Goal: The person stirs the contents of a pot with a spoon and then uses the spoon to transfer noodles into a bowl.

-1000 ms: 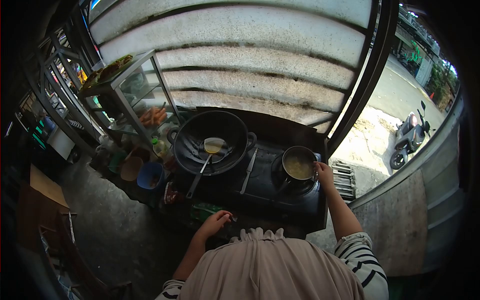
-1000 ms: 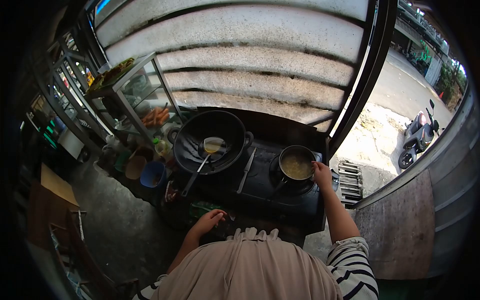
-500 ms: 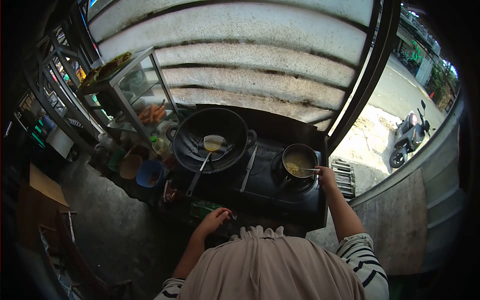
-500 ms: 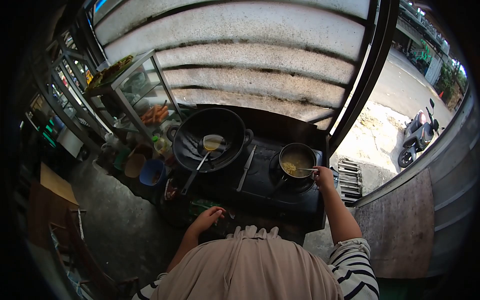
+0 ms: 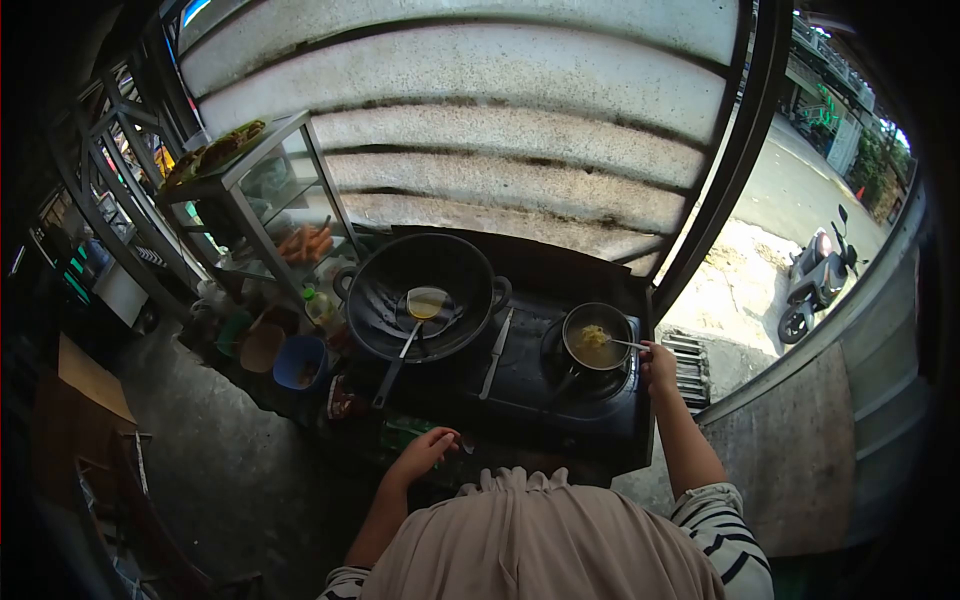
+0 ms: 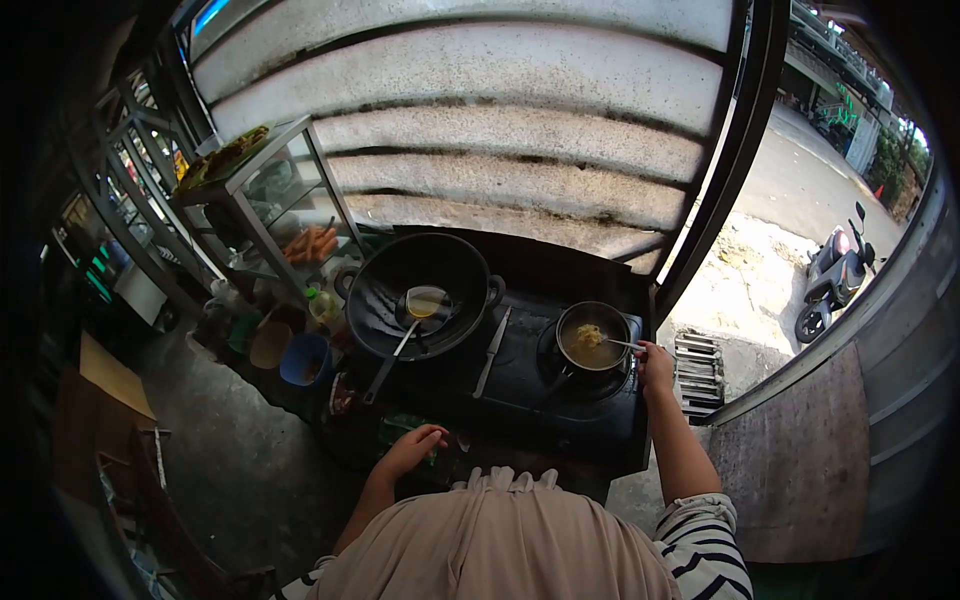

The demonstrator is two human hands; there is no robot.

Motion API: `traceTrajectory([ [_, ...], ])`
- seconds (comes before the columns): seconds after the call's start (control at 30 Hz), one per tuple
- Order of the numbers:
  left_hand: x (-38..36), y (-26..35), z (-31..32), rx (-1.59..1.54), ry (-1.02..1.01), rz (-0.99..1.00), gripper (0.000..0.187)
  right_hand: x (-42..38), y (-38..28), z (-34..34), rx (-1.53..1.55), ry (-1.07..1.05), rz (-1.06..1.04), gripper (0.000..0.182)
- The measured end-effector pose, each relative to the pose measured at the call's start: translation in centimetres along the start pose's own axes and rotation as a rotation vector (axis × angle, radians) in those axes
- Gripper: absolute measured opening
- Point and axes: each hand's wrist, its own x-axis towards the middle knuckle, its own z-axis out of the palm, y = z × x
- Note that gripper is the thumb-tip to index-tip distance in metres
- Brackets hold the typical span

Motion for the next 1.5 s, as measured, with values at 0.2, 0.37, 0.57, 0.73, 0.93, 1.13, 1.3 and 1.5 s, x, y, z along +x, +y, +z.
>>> traceTrajectory([
  [0.2, -0.3, -0.1, -0.5, -0.053, -0.018, 0.028, 0.031, 0.8, -1.7, 0.3, -0.436, 0.114, -0.516, 0.026],
  [0.37, -0.6, -0.4, -0.9, 0.098, 0.052, 0.066, 0.029, -0.1, -0.2, 1.9, -0.627, 0.031, -0.565, 0.023],
  [0.57, -0.2, -1.2, -1.1, 0.026, 0.187, 0.084, 0.029, -4.6, -0.5, 6.0, -0.717, -0.076, -0.555, 0.021],
  [0.73, -0.4, -0.8, -2.0, -0.012, 0.239, 0.063, 0.028, -3.3, -2.0, 6.0, -0.763, -0.002, -0.715, 0.025],
  [0.93, -0.4, -2.1, -6.4, -0.112, 0.345, 0.062, 0.026, -2.7, -4.8, 3.9, -0.568, 0.034, -0.462, 0.026],
  [1.13, -3.1, -0.7, -11.6, -0.066, 0.439, -0.094, 0.039, -3.3, -1.4, 3.0, -0.948, 0.094, -0.868, 0.023],
  [1.3, -2.8, 1.7, -9.6, -0.445, 0.365, -0.094, 0.052, -2.1, 0.9, 3.5, -0.768, 0.042, -0.656, 0.024],
  [1.5, -2.5, 2.1, -9.6, -0.512, 0.352, 0.126, 0.046, 0.6, -0.6, 1.8, -0.440, -0.011, -0.513, 0.030],
])
